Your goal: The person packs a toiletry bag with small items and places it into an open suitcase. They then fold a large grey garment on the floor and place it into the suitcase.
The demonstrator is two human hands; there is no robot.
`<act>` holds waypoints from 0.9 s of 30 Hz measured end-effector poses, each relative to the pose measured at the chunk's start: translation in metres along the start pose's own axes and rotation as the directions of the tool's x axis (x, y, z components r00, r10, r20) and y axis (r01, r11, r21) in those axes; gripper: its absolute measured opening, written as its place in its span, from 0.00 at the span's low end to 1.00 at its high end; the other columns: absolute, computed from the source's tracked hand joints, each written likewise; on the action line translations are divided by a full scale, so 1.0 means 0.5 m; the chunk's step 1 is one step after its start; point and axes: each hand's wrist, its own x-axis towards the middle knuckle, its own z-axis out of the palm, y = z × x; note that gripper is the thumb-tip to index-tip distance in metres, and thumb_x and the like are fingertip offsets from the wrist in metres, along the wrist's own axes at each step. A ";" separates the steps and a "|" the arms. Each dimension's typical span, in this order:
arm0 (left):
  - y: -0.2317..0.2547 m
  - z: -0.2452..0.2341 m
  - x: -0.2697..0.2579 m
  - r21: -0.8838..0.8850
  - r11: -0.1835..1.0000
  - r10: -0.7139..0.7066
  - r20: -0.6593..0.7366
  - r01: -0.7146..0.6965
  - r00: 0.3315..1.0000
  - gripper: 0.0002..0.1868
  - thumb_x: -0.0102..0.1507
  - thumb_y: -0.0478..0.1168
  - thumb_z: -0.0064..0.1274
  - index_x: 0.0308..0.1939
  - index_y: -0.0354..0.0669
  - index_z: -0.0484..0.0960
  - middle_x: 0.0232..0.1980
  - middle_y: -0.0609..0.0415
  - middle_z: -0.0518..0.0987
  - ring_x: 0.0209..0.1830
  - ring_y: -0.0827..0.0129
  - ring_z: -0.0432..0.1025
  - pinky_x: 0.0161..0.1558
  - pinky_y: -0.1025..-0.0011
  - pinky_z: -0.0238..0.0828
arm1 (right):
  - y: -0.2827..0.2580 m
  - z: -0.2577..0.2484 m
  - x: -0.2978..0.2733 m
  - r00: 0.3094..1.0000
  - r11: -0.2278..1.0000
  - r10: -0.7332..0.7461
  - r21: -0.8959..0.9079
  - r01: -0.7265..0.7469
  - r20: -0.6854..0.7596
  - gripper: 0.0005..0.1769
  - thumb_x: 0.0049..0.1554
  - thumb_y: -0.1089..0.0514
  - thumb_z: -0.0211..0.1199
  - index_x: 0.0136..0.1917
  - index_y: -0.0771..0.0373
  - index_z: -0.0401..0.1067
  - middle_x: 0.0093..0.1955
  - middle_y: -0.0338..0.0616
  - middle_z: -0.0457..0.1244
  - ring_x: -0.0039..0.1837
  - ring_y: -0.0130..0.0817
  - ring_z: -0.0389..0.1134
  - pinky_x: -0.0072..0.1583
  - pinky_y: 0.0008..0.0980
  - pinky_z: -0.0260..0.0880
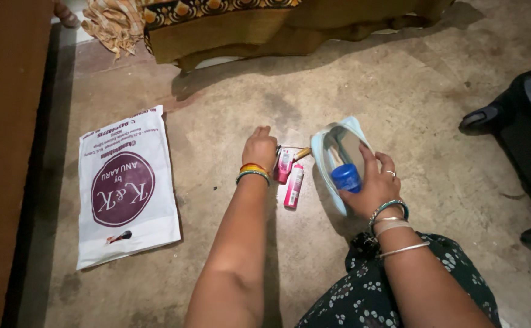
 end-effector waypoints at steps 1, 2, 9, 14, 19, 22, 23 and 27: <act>-0.004 -0.005 -0.005 -0.064 0.998 -0.013 0.003 0.013 1.000 0.10 0.62 0.34 0.50 0.45 0.42 0.84 0.65 0.46 0.78 0.67 0.50 0.72 0.64 0.59 0.71 | -0.003 0.000 0.000 1.000 0.999 -0.011 0.038 0.010 0.017 0.66 0.36 0.48 0.82 0.80 0.45 0.48 0.75 0.59 0.53 0.72 0.57 0.58 0.69 0.48 0.60; -0.005 -0.015 -0.011 -0.127 0.992 -0.025 0.008 0.026 1.000 0.10 0.63 0.33 0.50 0.47 0.41 0.83 0.63 0.46 0.78 0.66 0.52 0.74 0.65 0.60 0.73 | -0.005 0.000 0.002 0.999 0.997 -0.023 0.077 0.020 0.034 0.67 0.35 0.48 0.81 0.81 0.46 0.46 0.74 0.58 0.54 0.72 0.56 0.59 0.70 0.47 0.61; 0.067 -0.143 -0.052 -0.519 0.845 -0.315 -0.292 0.127 0.903 0.26 0.55 0.23 0.51 0.59 0.33 0.77 0.55 0.35 0.75 0.51 0.42 0.74 0.50 0.55 0.72 | 0.001 0.010 0.016 0.991 0.975 -0.127 0.179 0.131 -0.032 0.73 0.33 0.49 0.82 0.81 0.61 0.42 0.77 0.58 0.53 0.75 0.54 0.58 0.70 0.45 0.61; 0.140 -0.176 -0.028 -0.788 0.615 -0.425 -0.342 -0.010 0.838 0.15 0.58 0.24 0.51 0.44 0.39 0.87 0.46 0.45 0.84 0.45 0.59 0.80 0.49 0.63 0.77 | 0.007 0.010 0.007 0.993 0.987 -0.118 0.110 0.121 -0.029 0.75 0.31 0.48 0.83 0.81 0.64 0.41 0.77 0.59 0.53 0.74 0.55 0.59 0.70 0.45 0.61; 0.230 -0.182 -0.004 -0.943 0.265 -0.519 0.035 0.199 0.854 0.09 0.63 0.40 0.63 0.37 0.37 0.85 0.29 0.54 0.83 0.27 0.77 0.72 0.32 0.75 0.70 | 0.011 0.009 0.019 0.991 0.985 -0.109 0.128 0.119 -0.078 0.74 0.34 0.49 0.82 0.82 0.64 0.41 0.77 0.61 0.54 0.71 0.57 0.62 0.68 0.47 0.63; 0.272 -0.181 -0.018 -0.951 0.189 -0.464 0.132 0.244 0.876 0.11 0.66 0.42 0.61 0.38 0.35 0.85 0.29 0.56 0.82 0.27 0.79 0.70 0.31 0.76 0.69 | 0.016 0.018 0.018 0.991 0.980 -0.098 0.164 0.111 -0.086 0.74 0.34 0.49 0.81 0.83 0.65 0.40 0.75 0.63 0.56 0.69 0.59 0.64 0.68 0.47 0.65; 0.286 -0.180 -0.023 -0.959 0.138 -0.438 0.166 0.249 0.883 0.11 0.66 0.42 0.60 0.39 0.35 0.85 0.30 0.56 0.82 0.27 0.80 0.70 0.32 0.76 0.69 | 0.021 0.020 0.015 0.987 0.977 -0.123 0.164 0.139 -0.104 0.75 0.34 0.49 0.81 0.82 0.65 0.40 0.74 0.63 0.57 0.69 0.59 0.64 0.67 0.47 0.65; 0.322 -0.180 -0.030 -0.977 0.007 -0.379 0.195 0.213 0.905 0.13 0.65 0.40 0.59 0.45 0.32 0.82 0.32 0.56 0.83 0.29 0.81 0.73 0.32 0.78 0.70 | 0.019 0.017 0.019 0.968 0.962 -0.191 0.165 0.218 -0.165 0.74 0.32 0.51 0.81 0.82 0.66 0.40 0.75 0.66 0.56 0.69 0.61 0.63 0.66 0.47 0.65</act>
